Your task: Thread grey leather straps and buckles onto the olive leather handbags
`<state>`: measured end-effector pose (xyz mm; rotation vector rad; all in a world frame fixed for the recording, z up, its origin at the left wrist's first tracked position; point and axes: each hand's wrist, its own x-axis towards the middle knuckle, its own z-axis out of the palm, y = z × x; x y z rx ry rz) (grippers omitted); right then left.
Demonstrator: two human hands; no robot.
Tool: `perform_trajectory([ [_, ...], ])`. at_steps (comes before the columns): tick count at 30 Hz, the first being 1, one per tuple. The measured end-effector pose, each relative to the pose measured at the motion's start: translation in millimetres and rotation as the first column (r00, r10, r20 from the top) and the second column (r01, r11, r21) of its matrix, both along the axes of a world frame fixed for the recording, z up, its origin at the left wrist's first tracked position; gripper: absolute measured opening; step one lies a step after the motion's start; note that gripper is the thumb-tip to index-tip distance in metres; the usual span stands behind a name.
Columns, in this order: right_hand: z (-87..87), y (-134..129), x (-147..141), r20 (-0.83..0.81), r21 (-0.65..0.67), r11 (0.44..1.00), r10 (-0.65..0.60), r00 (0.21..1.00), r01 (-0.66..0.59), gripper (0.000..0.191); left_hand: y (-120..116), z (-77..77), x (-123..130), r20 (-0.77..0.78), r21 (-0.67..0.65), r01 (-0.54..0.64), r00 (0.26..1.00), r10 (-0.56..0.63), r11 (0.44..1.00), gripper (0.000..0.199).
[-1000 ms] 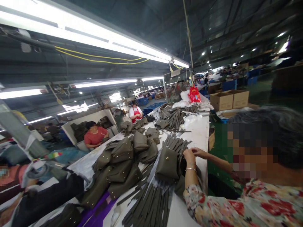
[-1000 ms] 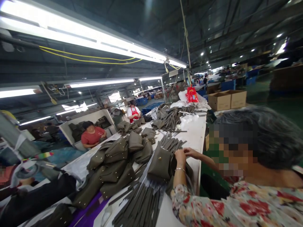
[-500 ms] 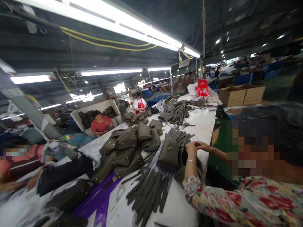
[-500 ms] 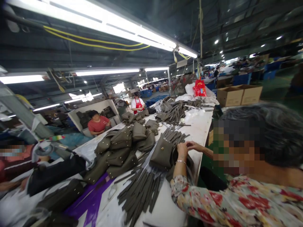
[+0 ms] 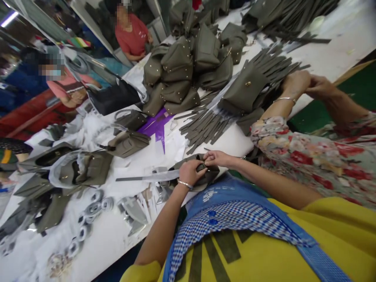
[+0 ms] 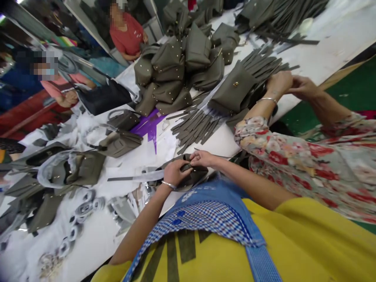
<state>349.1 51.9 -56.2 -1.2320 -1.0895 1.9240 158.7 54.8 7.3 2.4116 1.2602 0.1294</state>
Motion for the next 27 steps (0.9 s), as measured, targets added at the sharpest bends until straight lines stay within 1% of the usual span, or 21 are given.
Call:
perform_trajectory([
  [2,-7.0,-1,6,0.121,0.054,0.998,-0.037,0.992,0.031,0.035,0,-0.5,-6,0.008,0.024,-0.020,1.000,0.020,1.000,0.028],
  [5,-22.3,-2,21,0.319,0.136,0.984,-0.155,0.935,0.117,0.025,3,-3.3,-17,0.022,0.037,-0.069,0.997,0.068,0.997,0.029],
  [8,-35.6,-3,39,0.413,0.175,0.970,-0.228,0.882,0.169,0.019,6,-6.2,-26,0.005,0.025,-0.105,0.994,0.105,0.994,0.029],
  [11,-36.9,-8,44,0.492,0.209,0.961,-0.264,0.830,0.182,0.014,7,-6.2,-28,-0.003,0.003,-0.133,0.991,0.133,0.991,0.031],
  [12,-34.0,-10,42,0.520,0.253,0.953,-0.277,0.808,0.164,0.014,7,-5.3,-28,-0.003,-0.007,-0.135,0.991,0.135,0.991,0.031],
  [13,-29.6,-11,38,0.546,0.324,0.938,-0.292,0.785,0.124,0.016,7,-4.2,-27,-0.004,-0.018,-0.133,0.991,0.133,0.991,0.031],
  [14,-24.1,-13,32,0.563,0.409,0.910,-0.308,0.767,0.065,0.018,7,-2.8,-26,-0.005,-0.030,-0.130,0.992,0.130,0.991,0.031],
  [16,-11.7,-15,18,0.577,0.555,0.827,-0.304,0.758,-0.091,0.022,7,0.2,-24,-0.013,-0.053,-0.126,0.992,0.126,0.991,0.031],
  [17,-6.0,-15,10,0.579,0.592,0.790,-0.279,0.766,-0.159,0.025,7,1.6,-23,-0.016,-0.062,-0.124,0.992,0.123,0.990,0.031],
  [18,-1.3,-16,3,0.579,0.599,0.774,-0.243,0.778,-0.204,0.027,7,2.7,-22,-0.020,-0.069,-0.122,0.992,0.121,0.990,0.031],
  [19,1.8,-16,-2,0.583,0.590,0.773,-0.207,0.786,-0.234,0.028,7,3.4,-21,-0.022,-0.073,-0.120,0.993,0.119,0.990,0.032],
  [21,2.4,-16,-10,0.596,0.554,0.791,-0.159,0.787,-0.260,0.028,6,3.5,-21,-0.022,-0.076,-0.115,0.993,0.114,0.991,0.032],
  [25,-13.1,-16,-7,0.628,0.456,0.862,-0.137,0.766,-0.220,0.024,3,0.0,-23,-0.018,-0.065,-0.134,0.991,0.133,0.989,0.031],
  [27,-20.6,-16,-3,0.632,0.419,0.886,-0.126,0.765,-0.200,0.023,1,-1.0,-23,-0.017,-0.066,-0.141,0.990,0.140,0.988,0.029],
])
